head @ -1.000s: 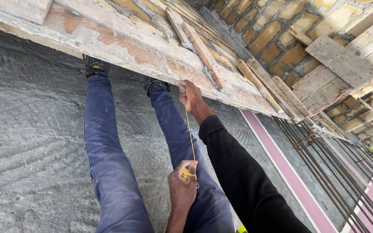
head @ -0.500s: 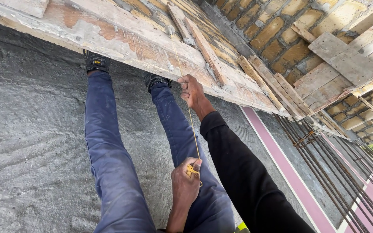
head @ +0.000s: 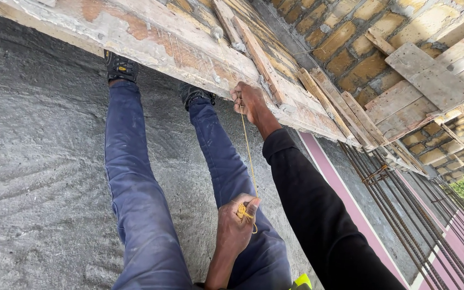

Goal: The person repeatedly ties a small stone to a yellow string and lowers it as a plumb line to check vertical alignment on a brick wall. The person adjusts the knot and repositions the line multiple times while standing on a concrete floor at a construction site.

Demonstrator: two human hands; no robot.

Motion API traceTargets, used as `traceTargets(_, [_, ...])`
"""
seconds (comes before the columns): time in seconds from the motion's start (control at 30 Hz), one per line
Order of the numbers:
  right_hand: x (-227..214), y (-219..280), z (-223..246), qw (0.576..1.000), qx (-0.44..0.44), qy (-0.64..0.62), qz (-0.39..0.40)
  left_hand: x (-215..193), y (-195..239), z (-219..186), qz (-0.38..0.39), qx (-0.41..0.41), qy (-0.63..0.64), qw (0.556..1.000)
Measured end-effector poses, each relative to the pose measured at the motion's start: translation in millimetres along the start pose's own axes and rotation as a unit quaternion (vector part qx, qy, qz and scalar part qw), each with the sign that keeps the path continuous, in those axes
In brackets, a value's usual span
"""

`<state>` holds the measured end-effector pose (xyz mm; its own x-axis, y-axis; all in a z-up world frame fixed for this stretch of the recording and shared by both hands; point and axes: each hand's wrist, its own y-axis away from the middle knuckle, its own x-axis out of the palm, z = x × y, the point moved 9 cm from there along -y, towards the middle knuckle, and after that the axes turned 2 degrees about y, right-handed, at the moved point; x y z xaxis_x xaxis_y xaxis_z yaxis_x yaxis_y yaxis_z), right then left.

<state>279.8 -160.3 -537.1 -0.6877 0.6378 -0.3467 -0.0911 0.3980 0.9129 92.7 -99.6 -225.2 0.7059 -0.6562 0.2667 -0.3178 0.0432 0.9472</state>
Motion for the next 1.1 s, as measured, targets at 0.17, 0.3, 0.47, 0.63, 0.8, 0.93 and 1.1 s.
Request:
traceTargets(0.17, [3, -2, 11, 0.999, -0.008, 0.033, 0.009, 6, 1, -7, 0.014, 0.006, -0.009, 1.0])
traceTargets(0.3, [4, -9, 9, 0.999, -0.006, 0.035, 0.02, 4, 0, -5, 0.001, -0.001, -0.008, 1.0])
traceTargets(0.47, [3, -11, 8, 1.0, -0.016, 0.013, 0.006, 2, 0, -8, -0.007, -0.023, -0.013, 1.0])
traceTargets(0.63, [-11, 0, 10, 0.996, -0.068, -0.061, -0.001, 1, 0, -10, -0.016, 0.034, -0.076, 0.996])
traceTargets(0.8, [-24, 97, 22, 0.976, -0.14, -0.149, 0.069, -20, 5, -38, -0.103, 0.014, -0.138, 0.985])
traceTargets(0.93, [-48, 199, 0, 0.963, -0.202, -0.15, 0.099, -62, 15, -65, -0.193, 0.093, -0.196, 0.957])
traceTargets(1.1, [-67, 333, -7, 0.922, -0.325, -0.15, 0.148, -117, 55, -116, -0.108, -0.058, -0.438, 0.89])
